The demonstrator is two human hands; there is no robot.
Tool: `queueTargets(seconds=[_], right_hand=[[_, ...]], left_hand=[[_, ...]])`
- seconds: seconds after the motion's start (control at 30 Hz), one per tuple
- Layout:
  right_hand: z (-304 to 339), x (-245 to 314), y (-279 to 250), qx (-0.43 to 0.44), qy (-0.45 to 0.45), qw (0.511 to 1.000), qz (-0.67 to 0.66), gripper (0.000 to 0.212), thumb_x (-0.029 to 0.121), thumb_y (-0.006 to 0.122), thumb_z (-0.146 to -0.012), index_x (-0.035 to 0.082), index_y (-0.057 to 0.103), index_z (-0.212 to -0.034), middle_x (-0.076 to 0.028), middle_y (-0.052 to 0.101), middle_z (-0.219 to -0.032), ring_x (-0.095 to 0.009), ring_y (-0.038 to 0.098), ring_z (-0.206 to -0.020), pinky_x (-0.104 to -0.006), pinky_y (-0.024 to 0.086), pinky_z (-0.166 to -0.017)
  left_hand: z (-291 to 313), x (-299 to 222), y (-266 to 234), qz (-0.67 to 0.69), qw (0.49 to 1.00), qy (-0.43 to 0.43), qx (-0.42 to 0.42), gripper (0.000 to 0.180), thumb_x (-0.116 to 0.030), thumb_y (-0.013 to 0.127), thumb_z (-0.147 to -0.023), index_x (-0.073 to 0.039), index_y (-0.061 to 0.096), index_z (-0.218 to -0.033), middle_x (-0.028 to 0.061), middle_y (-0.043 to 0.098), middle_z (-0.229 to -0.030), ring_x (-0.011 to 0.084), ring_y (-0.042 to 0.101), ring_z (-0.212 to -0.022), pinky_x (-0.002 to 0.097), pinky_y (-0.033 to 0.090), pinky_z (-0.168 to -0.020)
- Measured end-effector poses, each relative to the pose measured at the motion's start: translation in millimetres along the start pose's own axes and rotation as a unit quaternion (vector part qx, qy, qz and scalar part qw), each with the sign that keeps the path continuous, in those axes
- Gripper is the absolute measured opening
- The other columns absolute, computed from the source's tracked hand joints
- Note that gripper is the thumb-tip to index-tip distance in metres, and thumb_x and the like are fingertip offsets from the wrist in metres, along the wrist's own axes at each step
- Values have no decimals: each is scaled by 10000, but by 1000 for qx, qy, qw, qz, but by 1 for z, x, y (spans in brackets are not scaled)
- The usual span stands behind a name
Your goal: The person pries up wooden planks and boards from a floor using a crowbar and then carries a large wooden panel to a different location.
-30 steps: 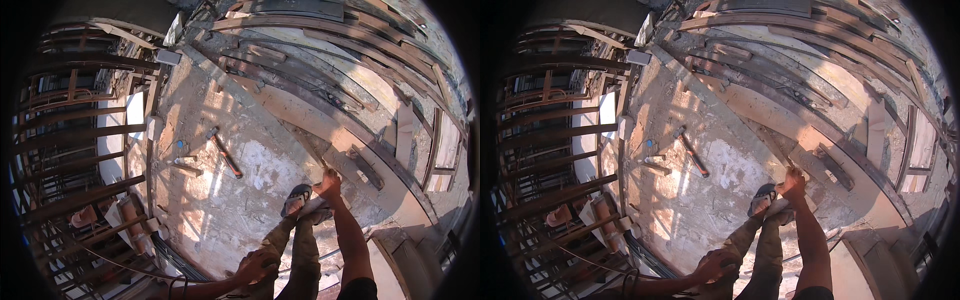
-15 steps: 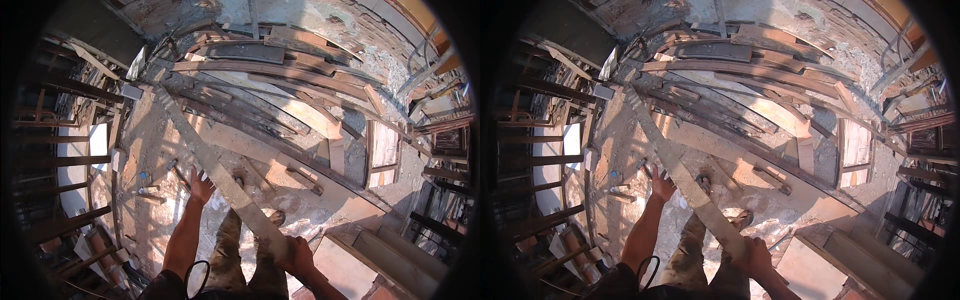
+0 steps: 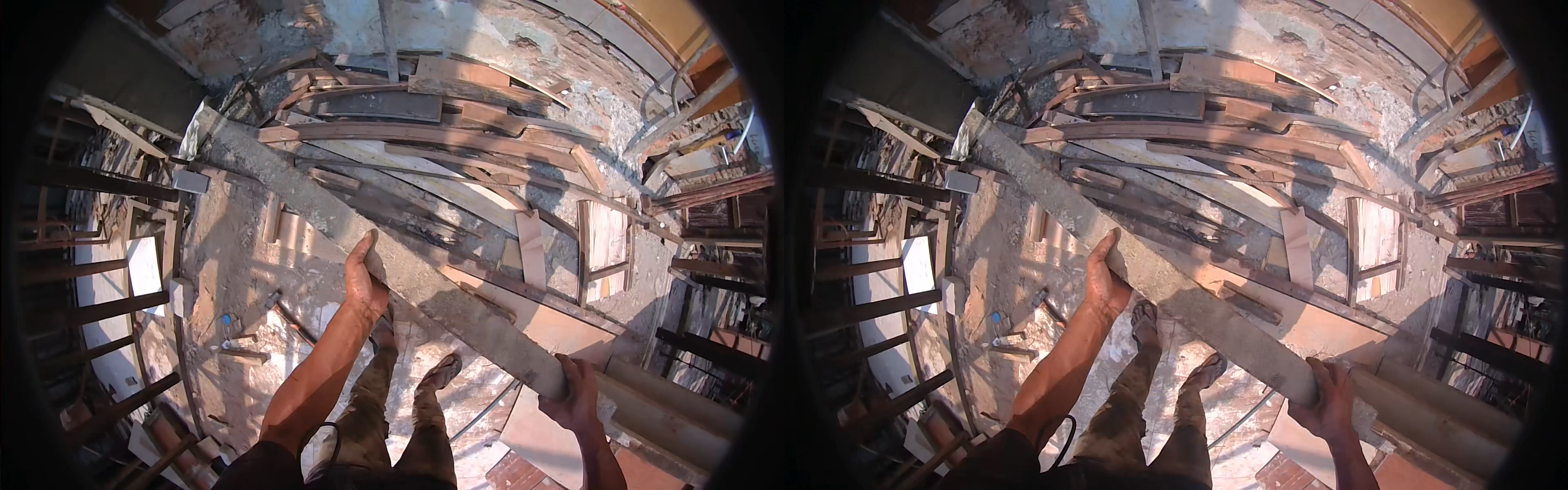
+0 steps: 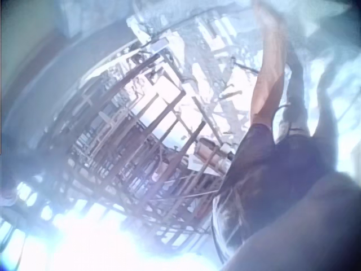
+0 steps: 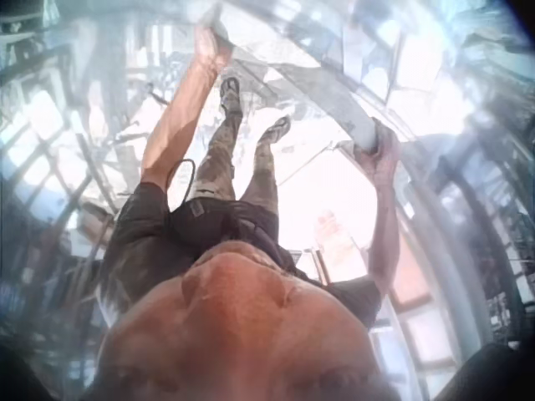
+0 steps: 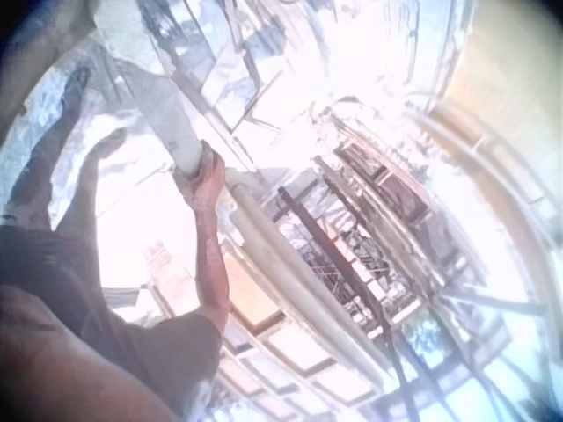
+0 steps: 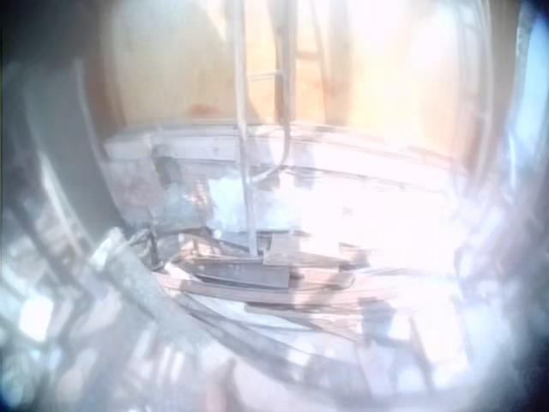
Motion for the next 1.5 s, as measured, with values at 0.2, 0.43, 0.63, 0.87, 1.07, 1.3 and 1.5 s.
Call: queueTargets(seconds=[0.2,0.43,0.63,0.87,1.07,1.3,1.5], right_hand=[[-145,-31,-126,-258,49,965,18,729,113,771,-786,133,471,-1451,-204,500,-1374,-348,502,-1280,-442,442,-1060],[-101,-17,49,-129,116,969,-175,461,249,729,-875,22,595,-1252,-200,623,-1165,-344,611,-1136,-419,476,-970],[42,-35,300,67,283,897,-333,449,300,706,-887,-30,650,-1187,-213,709,-1097,-307,697,-1028,-396,536,-896],[93,-30,370,212,320,858,-342,476,321,717,-853,14,639,-1208,-202,716,-1082,-313,710,-996,-390,550,-882],[-2,-131,416,107,301,916,-241,509,295,713,-820,27,595,-1236,-209,685,-1103,-373,662,-1037,-439,525,-912],[-130,-218,522,38,190,981,15,739,253,807,-707,92,471,-1345,-206,534,-1305,-399,532,-1217,-493,452,-998],[-152,-244,547,13,122,975,187,578,200,761,-727,77,555,-1252,-129,611,-1177,-314,564,-1149,-460,396,-1042]], left_hand=[[-73,-101,154,-323,932,122,110,992,-574,583,-928,-5,90,-1572,286,138,-1598,371,192,-1496,507,172,-1222],[-29,-85,38,-456,882,84,87,636,-439,540,-1001,3,446,-1449,168,535,-1416,275,539,-1294,403,395,-1109],[63,42,-267,-555,814,-161,-61,568,-387,664,-933,-14,562,-1350,124,653,-1171,222,620,-1100,354,471,-936],[196,144,-282,-795,582,-136,102,611,-422,698,-881,-83,548,-1365,215,508,-1392,361,473,-1321,452,417,-1068],[190,176,-248,-839,530,-108,61,655,-410,718,-844,-103,521,-1388,240,412,-1469,415,416,-1355,480,375,-1105],[169,184,-227,-861,498,-100,25,533,-341,720,-854,-70,585,-1294,204,481,-1428,372,453,-1337,466,399,-1092],[169,190,-223,-815,576,-62,-20,433,-272,753,-830,-53,647,-1188,191,576,-1323,354,519,-1275,441,403,-1084]])
Point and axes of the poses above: each hand's wrist, its own z-axis away from the middle knuckle, its own y-axis out of the palm, x = y × z, the point moved 9 cm from there along -z, towards the middle knuckle
